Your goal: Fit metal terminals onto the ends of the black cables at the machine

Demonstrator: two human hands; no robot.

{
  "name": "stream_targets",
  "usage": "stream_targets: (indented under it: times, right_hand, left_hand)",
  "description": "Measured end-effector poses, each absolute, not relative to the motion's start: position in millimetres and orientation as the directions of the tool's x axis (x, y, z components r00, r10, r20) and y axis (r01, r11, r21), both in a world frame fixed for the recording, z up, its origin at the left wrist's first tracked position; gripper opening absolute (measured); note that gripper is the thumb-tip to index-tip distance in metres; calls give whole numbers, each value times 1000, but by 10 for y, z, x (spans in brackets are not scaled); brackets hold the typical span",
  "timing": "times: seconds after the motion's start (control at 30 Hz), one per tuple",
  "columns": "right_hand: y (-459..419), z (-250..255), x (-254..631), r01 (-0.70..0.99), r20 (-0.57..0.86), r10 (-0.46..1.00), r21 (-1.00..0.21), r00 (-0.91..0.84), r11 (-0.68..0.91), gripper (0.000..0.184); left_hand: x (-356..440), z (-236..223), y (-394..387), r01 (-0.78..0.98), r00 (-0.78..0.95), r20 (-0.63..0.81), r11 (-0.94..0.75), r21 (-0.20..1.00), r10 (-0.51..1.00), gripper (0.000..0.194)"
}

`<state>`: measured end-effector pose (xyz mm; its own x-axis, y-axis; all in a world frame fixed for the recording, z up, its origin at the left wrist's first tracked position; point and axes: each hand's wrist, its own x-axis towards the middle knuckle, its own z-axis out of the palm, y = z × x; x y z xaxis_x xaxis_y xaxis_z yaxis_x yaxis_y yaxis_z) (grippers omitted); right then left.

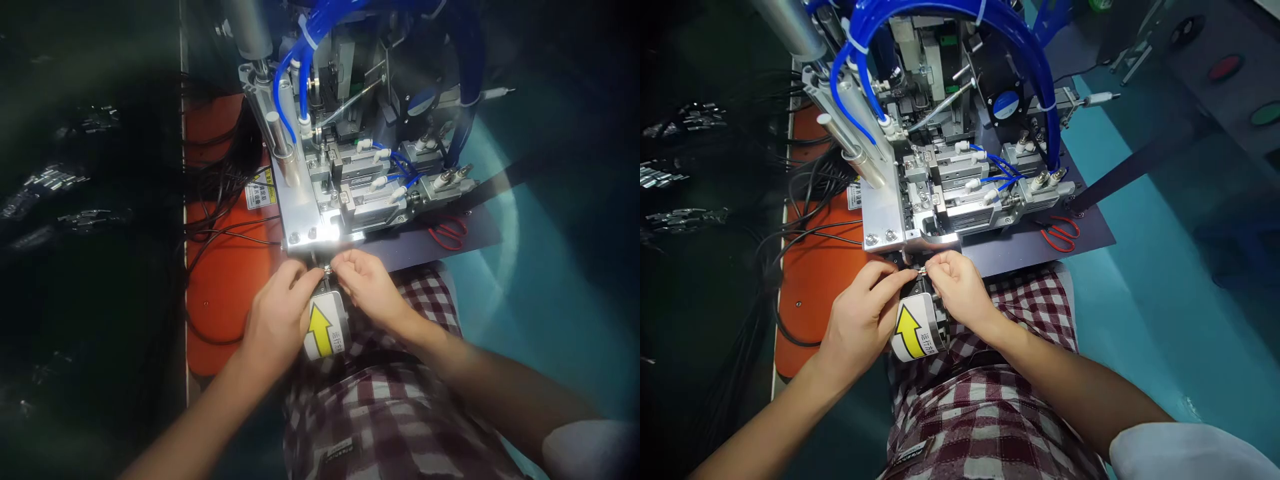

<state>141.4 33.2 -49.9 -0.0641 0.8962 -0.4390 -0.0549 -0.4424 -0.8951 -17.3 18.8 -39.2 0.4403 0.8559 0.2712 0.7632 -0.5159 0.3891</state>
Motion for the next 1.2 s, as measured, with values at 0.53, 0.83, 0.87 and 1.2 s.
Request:
stream_targets:
  times: [0.53, 0.83, 0.87, 1.2]
  right_hand:
    - [307, -600, 1405, -48, -390, 921, -920, -19, -390, 14]
    - [374, -616, 1578, -23, -466, 871, -880, -157, -475, 34]
    - [358, -654, 1574, 27, -432, 889, -901, -154, -433, 36]
    - [233, -749, 1424, 72, -150, 988, -986, -30, -147, 19]
  left_hand:
    - [-152, -360, 197, 816, 497, 160, -522, 247, 853, 40]
    - [-174, -407, 209, 761, 459, 215, -507, 406, 862, 32]
    - [-183, -412, 212, 744, 442, 231, -498, 446, 867, 30]
    - [-149, -313, 212, 797, 475, 236, -528, 292, 848, 31]
